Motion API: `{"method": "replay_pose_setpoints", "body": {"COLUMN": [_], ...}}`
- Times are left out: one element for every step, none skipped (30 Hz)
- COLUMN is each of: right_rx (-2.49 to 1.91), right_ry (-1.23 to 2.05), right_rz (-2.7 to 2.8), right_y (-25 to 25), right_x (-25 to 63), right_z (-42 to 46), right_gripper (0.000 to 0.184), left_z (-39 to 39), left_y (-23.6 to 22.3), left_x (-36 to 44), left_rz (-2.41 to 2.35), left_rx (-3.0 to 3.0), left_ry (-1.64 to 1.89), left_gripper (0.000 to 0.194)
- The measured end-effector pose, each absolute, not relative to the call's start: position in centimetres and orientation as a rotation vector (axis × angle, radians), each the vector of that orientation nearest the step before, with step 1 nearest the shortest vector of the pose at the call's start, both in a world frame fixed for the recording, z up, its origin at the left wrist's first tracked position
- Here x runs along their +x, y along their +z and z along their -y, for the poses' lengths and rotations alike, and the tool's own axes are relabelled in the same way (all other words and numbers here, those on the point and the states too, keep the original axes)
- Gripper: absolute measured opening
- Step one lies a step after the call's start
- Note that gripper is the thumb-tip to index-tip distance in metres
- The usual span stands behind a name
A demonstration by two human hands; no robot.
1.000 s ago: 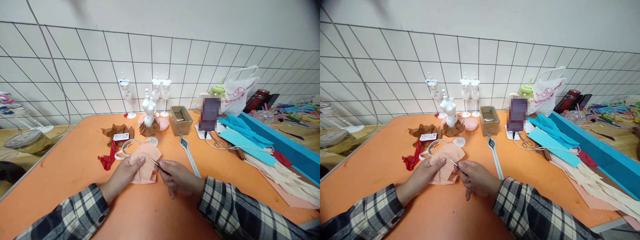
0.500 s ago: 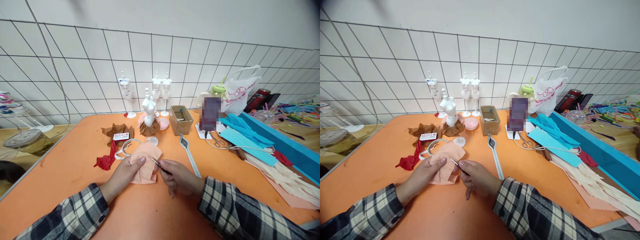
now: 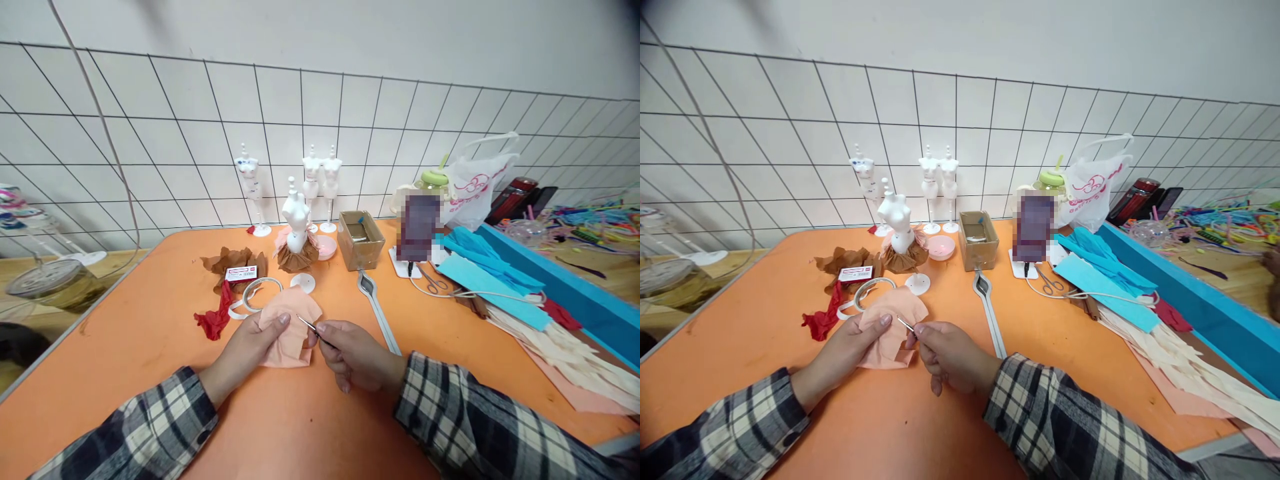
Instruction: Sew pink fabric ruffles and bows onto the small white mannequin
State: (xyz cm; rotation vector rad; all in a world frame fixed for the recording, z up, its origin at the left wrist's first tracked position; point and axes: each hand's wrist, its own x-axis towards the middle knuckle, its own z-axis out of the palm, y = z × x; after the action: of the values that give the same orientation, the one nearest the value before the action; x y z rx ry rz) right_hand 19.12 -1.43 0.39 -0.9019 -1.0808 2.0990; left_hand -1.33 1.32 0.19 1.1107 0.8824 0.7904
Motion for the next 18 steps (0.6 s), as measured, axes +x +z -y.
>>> {"method": "replay_pose_setpoints", "body": {"right_rx": [-0.898, -0.891, -0.885, -0.884, -0.888, -0.896, -0.900, -0.897, -0.887, -0.877, -0.872, -0.874, -0.882, -0.891, -0.898, -0.897, -0.891, -0.885], "right_ry": [2.094, 2.106, 2.120, 2.128, 2.128, 2.120, 2.109, 2.111, 2.131, 2.156, 2.177, 2.184, 2.173, 2.149, 2.126, 2.120, 2.130, 2.147], "right_rz": [1.083, 1.081, 1.078, 1.077, 1.082, 1.092, 1.100, 1.100, 1.092, 1.077, 1.062, 1.052, 1.049, 1.051, 1.055, 1.056, 1.052, 1.046], "right_y": [0.34, 0.28, 0.22, 0.16, 0.09, 0.03, -0.03, -0.07, -0.09, -0.10, -0.10, -0.09, -0.09, -0.09, -0.11, -0.15, -0.19, -0.24], "right_x": [19.12, 19.13, 19.14, 19.15, 19.16, 19.17, 19.19, 19.21, 19.23, 19.25, 19.27, 19.29, 19.30, 19.31, 19.31, 19.31, 19.31, 19.30], "right_z": [1.41, 1.38, 1.35, 1.32, 1.29, 1.27, 1.26, 1.25, 1.24, 1.23, 1.22, 1.20, 1.18, 1.16, 1.14, 1.13, 1.12, 1.12], "right_gripper": [0.033, 0.033, 0.035, 0.036, 0.036, 0.037, 0.036, 0.036, 0.036, 0.036, 0.037, 0.037, 0.037, 0.037, 0.036, 0.035, 0.035, 0.035], "left_z": [-1.31, -1.30, -1.29, -1.27, -1.27, -1.27, -1.28, -1.29, -1.31, -1.32, -1.33, -1.33, -1.32, -1.31, -1.29, -1.27, -1.26, -1.24], "left_y": [0.16, 0.15, 0.13, 0.12, 0.11, 0.09, 0.06, 0.03, -0.02, -0.06, -0.10, -0.13, -0.15, -0.15, -0.14, -0.11, -0.08, -0.05], "left_x": [-1.34, -1.36, -1.38, -1.39, -1.41, -1.42, -1.43, -1.44, -1.45, -1.46, -1.47, -1.47, -1.47, -1.45, -1.43, -1.40, -1.37, -1.33], "left_rz": [-0.881, -0.881, -0.882, -0.882, -0.885, -0.888, -0.890, -0.892, -0.895, -0.903, -0.918, -0.934, -0.947, -0.953, -0.951, -0.944, -0.935, -0.933], "left_rx": [1.112, 1.111, 1.108, 1.104, 1.103, 1.102, 1.102, 1.101, 1.101, 1.101, 1.101, 1.103, 1.105, 1.105, 1.103, 1.100, 1.099, 1.099], "left_ry": [0.789, 0.788, 0.791, 0.791, 0.790, 0.791, 0.789, 0.789, 0.792, 0.797, 0.807, 0.812, 0.812, 0.807, 0.797, 0.791, 0.792, 0.798], "left_gripper": [0.032, 0.032, 0.032, 0.032, 0.031, 0.031, 0.031, 0.031, 0.031, 0.031, 0.031, 0.032, 0.032, 0.033, 0.033, 0.034, 0.034, 0.034]}}
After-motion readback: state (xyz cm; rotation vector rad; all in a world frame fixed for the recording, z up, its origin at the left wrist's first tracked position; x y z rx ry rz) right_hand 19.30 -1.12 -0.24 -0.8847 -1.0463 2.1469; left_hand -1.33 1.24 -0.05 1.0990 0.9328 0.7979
